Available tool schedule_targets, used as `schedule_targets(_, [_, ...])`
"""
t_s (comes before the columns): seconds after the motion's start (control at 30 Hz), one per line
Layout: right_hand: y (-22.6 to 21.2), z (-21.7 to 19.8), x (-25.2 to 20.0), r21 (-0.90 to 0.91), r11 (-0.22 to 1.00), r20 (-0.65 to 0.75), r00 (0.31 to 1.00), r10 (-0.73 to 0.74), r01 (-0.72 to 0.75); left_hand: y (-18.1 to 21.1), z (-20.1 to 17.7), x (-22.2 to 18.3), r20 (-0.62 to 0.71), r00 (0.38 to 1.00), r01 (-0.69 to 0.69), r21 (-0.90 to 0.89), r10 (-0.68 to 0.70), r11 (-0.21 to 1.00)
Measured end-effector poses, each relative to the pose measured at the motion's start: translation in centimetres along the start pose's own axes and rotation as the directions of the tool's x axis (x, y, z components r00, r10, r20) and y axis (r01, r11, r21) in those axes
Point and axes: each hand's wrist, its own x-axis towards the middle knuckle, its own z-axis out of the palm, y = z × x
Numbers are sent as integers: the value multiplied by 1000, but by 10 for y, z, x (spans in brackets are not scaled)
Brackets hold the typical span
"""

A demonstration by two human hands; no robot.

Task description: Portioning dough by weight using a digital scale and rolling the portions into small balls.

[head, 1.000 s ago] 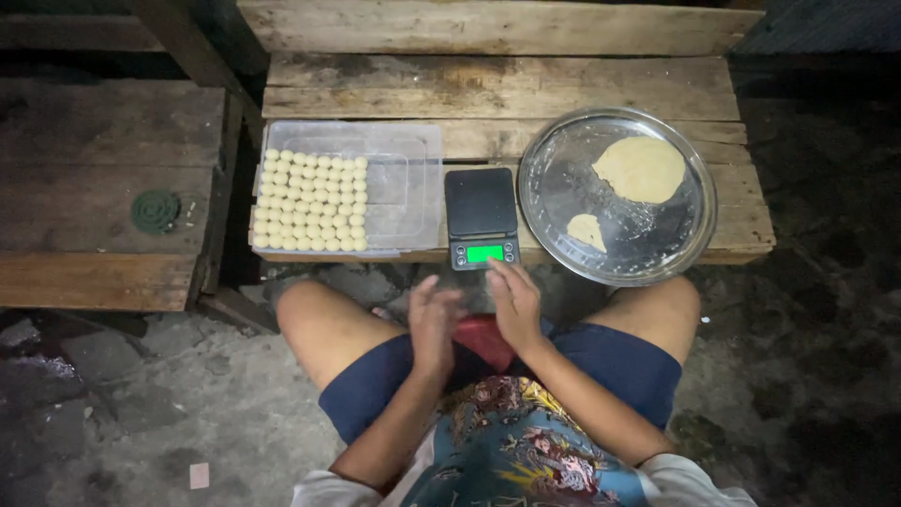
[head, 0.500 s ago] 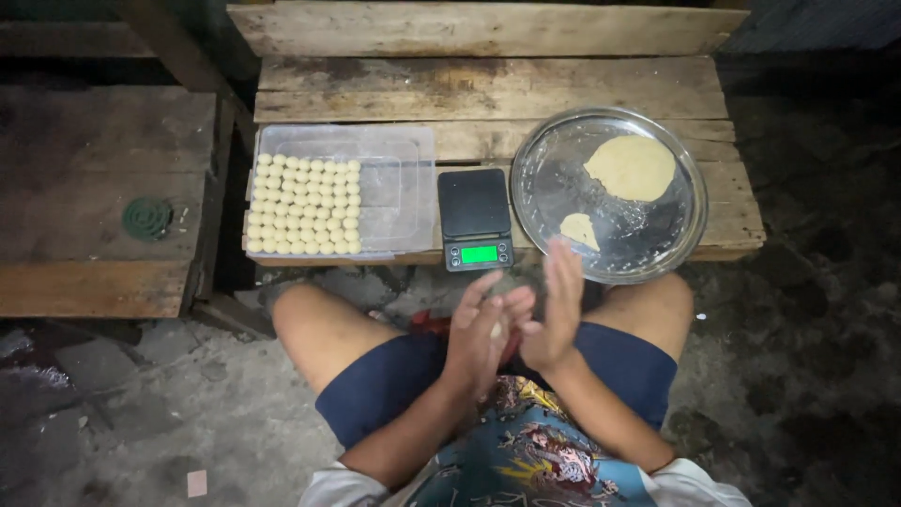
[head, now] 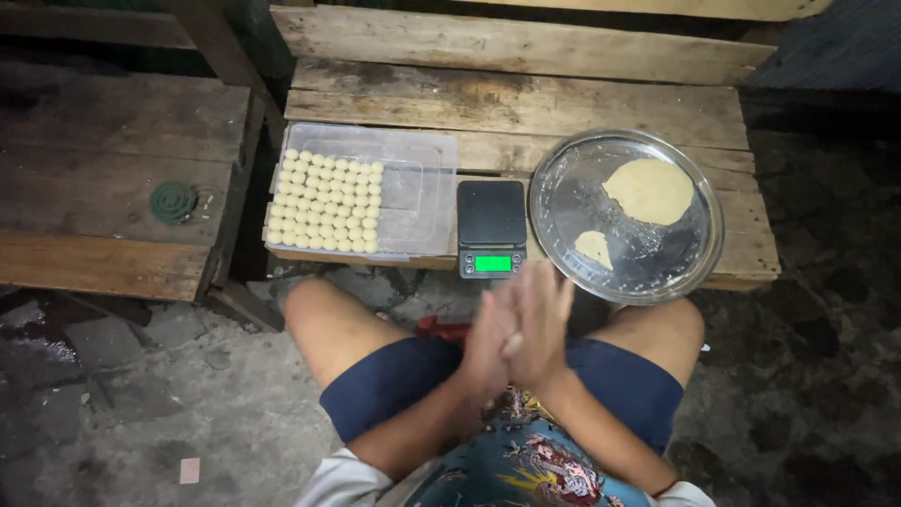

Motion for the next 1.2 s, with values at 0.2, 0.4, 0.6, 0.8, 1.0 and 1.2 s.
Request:
schedule_targets(0.2, [15, 4, -1, -5, 996, -63, 994, 90, -91, -88, -80, 15, 153, 978, -119, -134, 139, 984])
schedule_targets(0.4, [26, 11, -20, 170, 947, -93, 952, 291, -273, -81, -90, 19, -8, 999, 43, -40, -43, 998])
schedule_targets(0.6, [69, 37, -74, 325, 809, 101, 868, 485, -490, -55, -161, 30, -310, 944, 103, -51, -113, 993])
schedule_targets(0.8, [53, 48, -49, 163, 708, 589, 644, 489, -687, -24, -179, 27, -432, 901, 104, 287, 32, 952])
schedule_targets(1.0, [52, 50, -54, 192, 625, 625, 585, 517, -757, 49, -233, 63, -275, 853, -39, 814, 444, 580])
schedule_targets(1.2, [50, 45, -54, 161, 603, 642, 547, 537, -781, 125, -254, 102, 67, 746, 12, 993, 662, -114])
